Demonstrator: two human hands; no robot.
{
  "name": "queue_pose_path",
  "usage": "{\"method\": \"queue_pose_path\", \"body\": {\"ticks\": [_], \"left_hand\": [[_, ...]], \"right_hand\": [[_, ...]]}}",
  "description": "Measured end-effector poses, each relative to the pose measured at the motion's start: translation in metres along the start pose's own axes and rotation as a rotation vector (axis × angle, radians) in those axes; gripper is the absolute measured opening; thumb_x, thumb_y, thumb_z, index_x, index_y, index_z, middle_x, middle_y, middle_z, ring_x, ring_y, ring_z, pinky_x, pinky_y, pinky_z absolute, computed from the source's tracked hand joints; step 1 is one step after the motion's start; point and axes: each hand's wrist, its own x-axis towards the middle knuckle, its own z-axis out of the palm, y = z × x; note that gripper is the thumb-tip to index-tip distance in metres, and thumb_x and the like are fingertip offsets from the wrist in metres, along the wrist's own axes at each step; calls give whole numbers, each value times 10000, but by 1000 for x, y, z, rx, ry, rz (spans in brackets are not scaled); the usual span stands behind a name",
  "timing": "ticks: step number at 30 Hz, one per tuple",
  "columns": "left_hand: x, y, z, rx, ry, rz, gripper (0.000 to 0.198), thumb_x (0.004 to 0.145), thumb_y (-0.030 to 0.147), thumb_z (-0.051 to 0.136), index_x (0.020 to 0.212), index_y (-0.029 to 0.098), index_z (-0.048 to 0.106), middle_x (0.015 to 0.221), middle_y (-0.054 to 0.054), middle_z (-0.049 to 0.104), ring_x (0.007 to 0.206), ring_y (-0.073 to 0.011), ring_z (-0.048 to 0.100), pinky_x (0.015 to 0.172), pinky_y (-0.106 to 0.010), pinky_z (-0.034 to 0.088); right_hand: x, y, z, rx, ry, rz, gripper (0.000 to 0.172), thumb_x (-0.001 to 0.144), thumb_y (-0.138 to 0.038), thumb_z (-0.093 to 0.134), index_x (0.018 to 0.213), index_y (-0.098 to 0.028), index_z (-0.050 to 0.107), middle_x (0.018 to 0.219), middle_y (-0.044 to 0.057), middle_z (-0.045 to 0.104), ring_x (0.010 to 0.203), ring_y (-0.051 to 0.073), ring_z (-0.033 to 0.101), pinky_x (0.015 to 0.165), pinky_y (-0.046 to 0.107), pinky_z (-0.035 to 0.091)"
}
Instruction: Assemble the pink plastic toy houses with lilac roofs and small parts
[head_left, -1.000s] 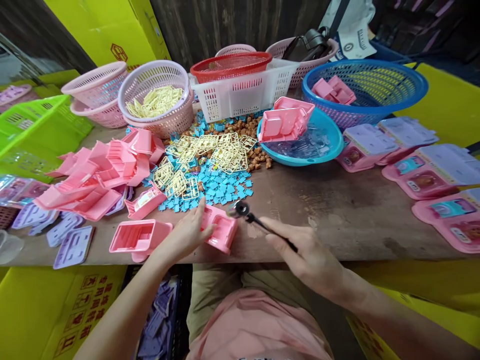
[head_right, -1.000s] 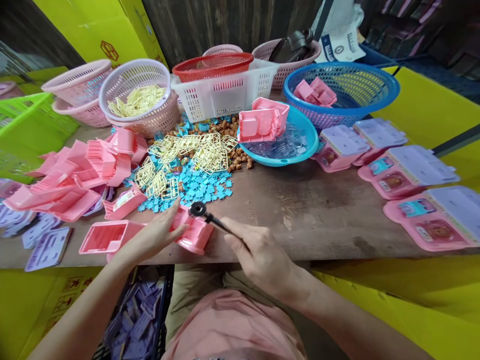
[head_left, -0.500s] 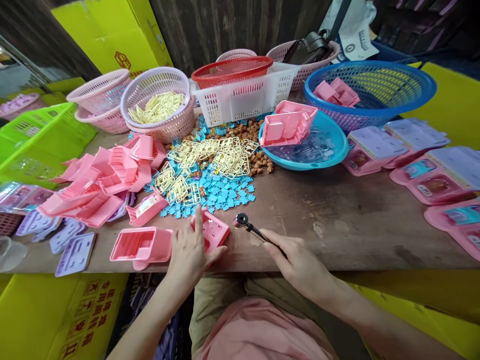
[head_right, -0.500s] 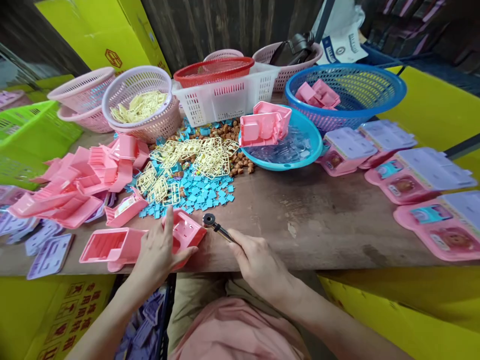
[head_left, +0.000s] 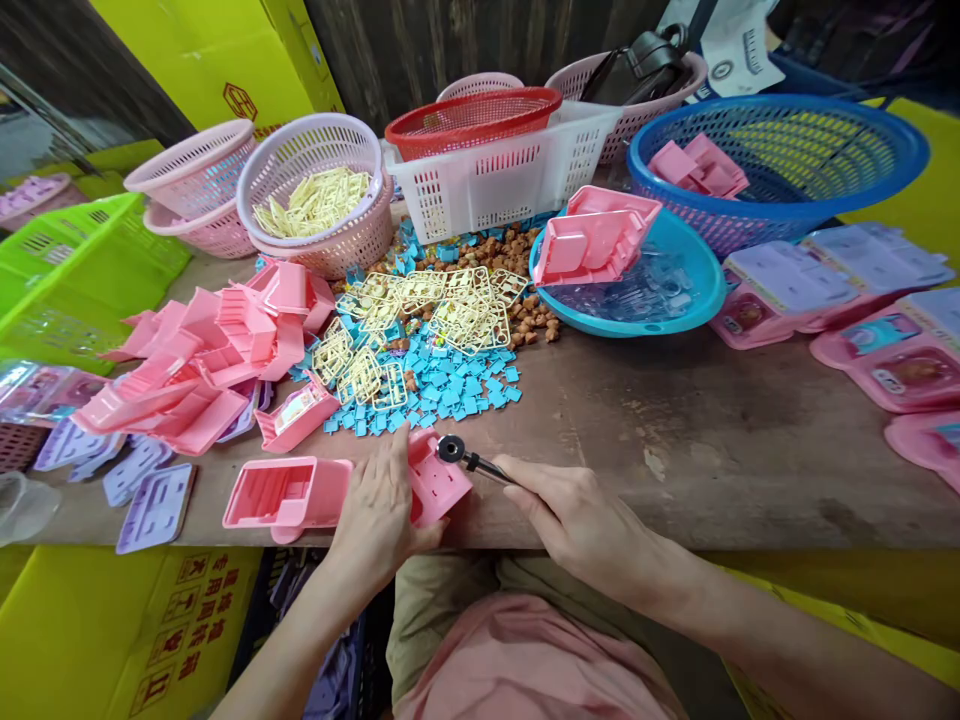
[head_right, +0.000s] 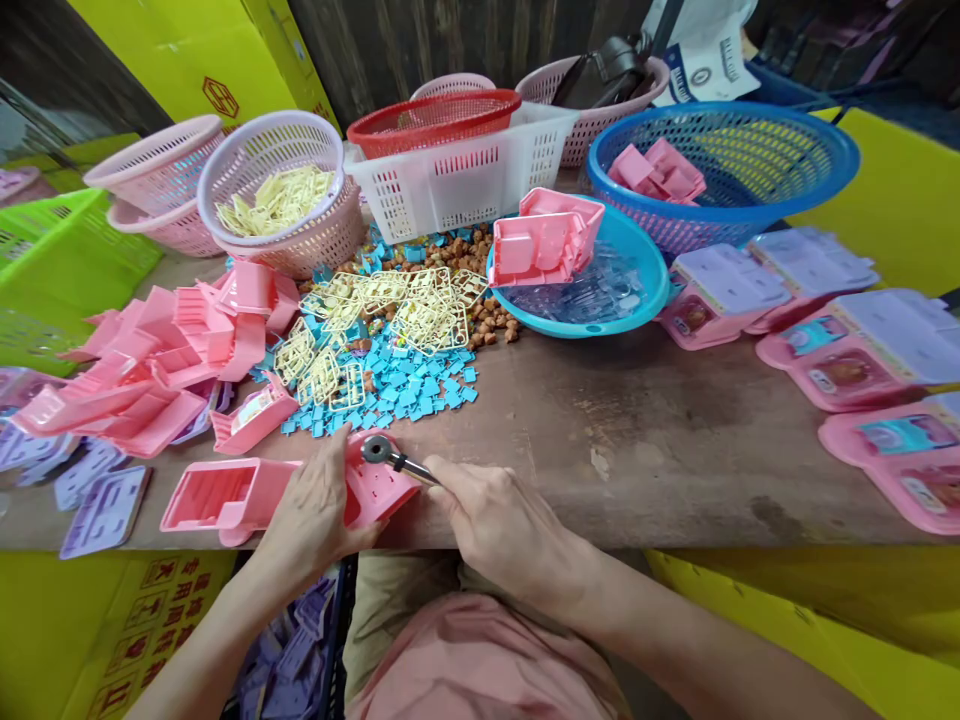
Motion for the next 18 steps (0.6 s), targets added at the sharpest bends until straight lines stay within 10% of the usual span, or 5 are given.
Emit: {"method": "queue_pose_path", "body": {"ticks": [8, 18], "left_hand": [[1, 3, -8, -148, 18, -60, 908, 578, 248, 655, 1352, 148, 190, 1259, -194, 486, 1112, -361, 507, 918, -519, 386], [-20, 10, 7, -1220, 118, -124, 934, 609, 189, 716, 1336, 315, 144, 1330, -93, 413, 1266, -244, 397, 1060, -411, 312]], "right_hand": [[15, 4, 7, 49, -30, 120, 333, 885, -190, 425, 1160, -205, 613, 1002, 47, 725, 832, 189, 700, 689, 263, 547], [-23, 70, -62, -607, 381, 443, 300, 859, -273, 430, 1038, -194, 658, 870, 97, 731, 702, 247, 674, 547, 297, 433]]}}
